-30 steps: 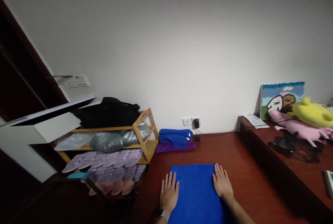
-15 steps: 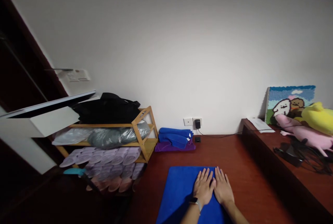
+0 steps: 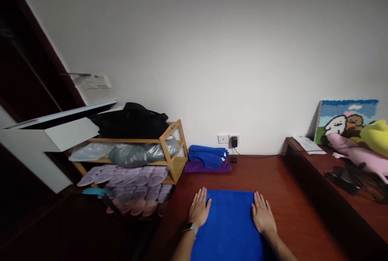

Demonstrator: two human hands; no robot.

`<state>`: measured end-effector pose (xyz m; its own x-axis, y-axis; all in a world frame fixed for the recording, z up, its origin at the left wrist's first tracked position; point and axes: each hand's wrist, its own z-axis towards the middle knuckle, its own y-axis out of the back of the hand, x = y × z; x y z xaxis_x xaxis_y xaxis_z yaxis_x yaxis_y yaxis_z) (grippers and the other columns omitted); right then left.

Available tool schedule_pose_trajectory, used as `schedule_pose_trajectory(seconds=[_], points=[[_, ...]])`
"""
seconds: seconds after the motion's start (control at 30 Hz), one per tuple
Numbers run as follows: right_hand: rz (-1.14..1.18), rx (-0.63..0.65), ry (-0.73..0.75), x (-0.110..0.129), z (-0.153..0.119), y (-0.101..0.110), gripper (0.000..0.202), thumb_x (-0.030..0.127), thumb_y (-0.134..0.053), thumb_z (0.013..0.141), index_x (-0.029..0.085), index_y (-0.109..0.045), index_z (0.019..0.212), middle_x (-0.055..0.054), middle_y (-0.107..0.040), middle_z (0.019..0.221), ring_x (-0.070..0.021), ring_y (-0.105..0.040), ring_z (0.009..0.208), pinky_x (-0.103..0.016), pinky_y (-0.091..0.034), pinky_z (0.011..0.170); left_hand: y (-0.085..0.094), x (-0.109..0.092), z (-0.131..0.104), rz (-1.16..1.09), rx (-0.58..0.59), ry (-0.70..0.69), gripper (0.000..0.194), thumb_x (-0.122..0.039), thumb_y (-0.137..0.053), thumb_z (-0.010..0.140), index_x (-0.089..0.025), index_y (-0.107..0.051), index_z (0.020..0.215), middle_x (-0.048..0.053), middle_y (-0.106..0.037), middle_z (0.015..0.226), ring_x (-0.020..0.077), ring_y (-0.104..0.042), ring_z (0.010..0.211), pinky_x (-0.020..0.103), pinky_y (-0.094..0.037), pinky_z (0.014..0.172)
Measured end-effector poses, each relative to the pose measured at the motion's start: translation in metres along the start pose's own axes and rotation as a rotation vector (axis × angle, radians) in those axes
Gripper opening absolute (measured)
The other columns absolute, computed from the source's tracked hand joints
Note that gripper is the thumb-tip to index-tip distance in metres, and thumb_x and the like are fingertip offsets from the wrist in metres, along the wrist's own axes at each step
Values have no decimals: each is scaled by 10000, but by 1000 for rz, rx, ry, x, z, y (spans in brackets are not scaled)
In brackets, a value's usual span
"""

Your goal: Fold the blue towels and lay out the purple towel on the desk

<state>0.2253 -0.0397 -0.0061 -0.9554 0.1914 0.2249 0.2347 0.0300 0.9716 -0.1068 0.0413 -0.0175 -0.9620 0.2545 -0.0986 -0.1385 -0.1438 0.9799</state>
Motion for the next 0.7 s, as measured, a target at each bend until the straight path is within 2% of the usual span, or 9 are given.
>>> schedule_pose_trajectory(seconds=[0.13, 0.23, 0.3, 0.37, 0.43, 0.53, 0.6, 0.63, 0.7], points=[[-17, -8, 0, 1, -1, 2, 694, 429, -91, 1002, 95, -162, 1605, -39, -161, 1692, -210, -124, 1567, -415, -90, 1277, 2, -2, 1, 8, 24, 4, 670, -528, -169, 1046, -176, -262, 1609, 50, -290, 1671, 223, -240, 1548, 438, -242, 1266], [-9, -23, 4, 1, -1, 1, 695, 435, -94, 1001, 98, -168, 1605, -38, -166, 1691, -214, -131, 1567, -420, -94, 1276, 14, -2, 2, 12, 54, 17, 661, -500, -181, 1047, -151, -305, 1594, 63, -313, 1660, 219, -262, 1541, 442, -231, 1272], [9, -31, 6, 1, 0, 0, 695, 436, -105, 1002, 96, -178, 1604, -41, -176, 1689, -215, -134, 1567, -424, -93, 1277, 23, -10, 3, 13, 23, 29, 656, -474, -174, 1051, -122, -317, 1586, 82, -310, 1660, 219, -260, 1542, 445, -220, 1277], [26, -35, 8, 1, 1, -1, 694, 436, -110, 1003, 94, -187, 1602, -44, -180, 1688, -212, -135, 1566, -424, -92, 1278, 29, -32, 4, -2, -29, 7, 645, -444, -149, 1060, -107, -311, 1586, 89, -287, 1668, 216, -240, 1548, 443, -208, 1283], [36, -36, 7, 0, 1, -1, 693, 436, -108, 1003, 97, -189, 1603, -43, -180, 1689, -209, -133, 1567, -420, -93, 1277, 29, -70, 2, -47, -47, -97, 628, -433, -135, 1067, -130, -294, 1594, 69, -282, 1673, 204, -230, 1551, 430, -207, 1285], [25, -30, 12, -2, 1, -1, 689, 428, -119, 1001, 102, -198, 1603, -44, -174, 1690, -213, -123, 1568, -418, -95, 1274, 17, -139, -4, -147, 11, -349, 599, -450, -143, 1074, -210, -252, 1612, 24, -314, 1667, 181, -253, 1544, 405, -231, 1279], [-2, -14, 45, -3, 1, -2, 675, 402, -138, 996, 114, -233, 1599, -37, -165, 1691, -221, -109, 1570, -428, -88, 1273, 6, -172, -10, -198, 48, -457, 598, -463, -146, 1073, -232, -210, 1621, 19, -317, 1667, 174, -255, 1543, 400, -237, 1277], [-13, -8, 55, -4, 1, -3, 671, 391, -143, 993, 117, -246, 1596, -35, -161, 1691, -223, -105, 1570, -432, -87, 1273, 2, -179, -11, -213, 59, -480, 603, -474, -151, 1072, -236, -189, 1625, 21, -304, 1672, 176, -245, 1546, 403, -233, 1278], [-16, -10, 56, -5, 1, -5, 672, 394, -138, 994, 115, -244, 1596, -35, -164, 1691, -222, -109, 1570, -434, -92, 1273, -1, -176, -12, -222, 69, -463, 617, -500, -159, 1068, -240, -166, 1628, 19, -273, 1682, 182, -219, 1554, 416, -220, 1283]])
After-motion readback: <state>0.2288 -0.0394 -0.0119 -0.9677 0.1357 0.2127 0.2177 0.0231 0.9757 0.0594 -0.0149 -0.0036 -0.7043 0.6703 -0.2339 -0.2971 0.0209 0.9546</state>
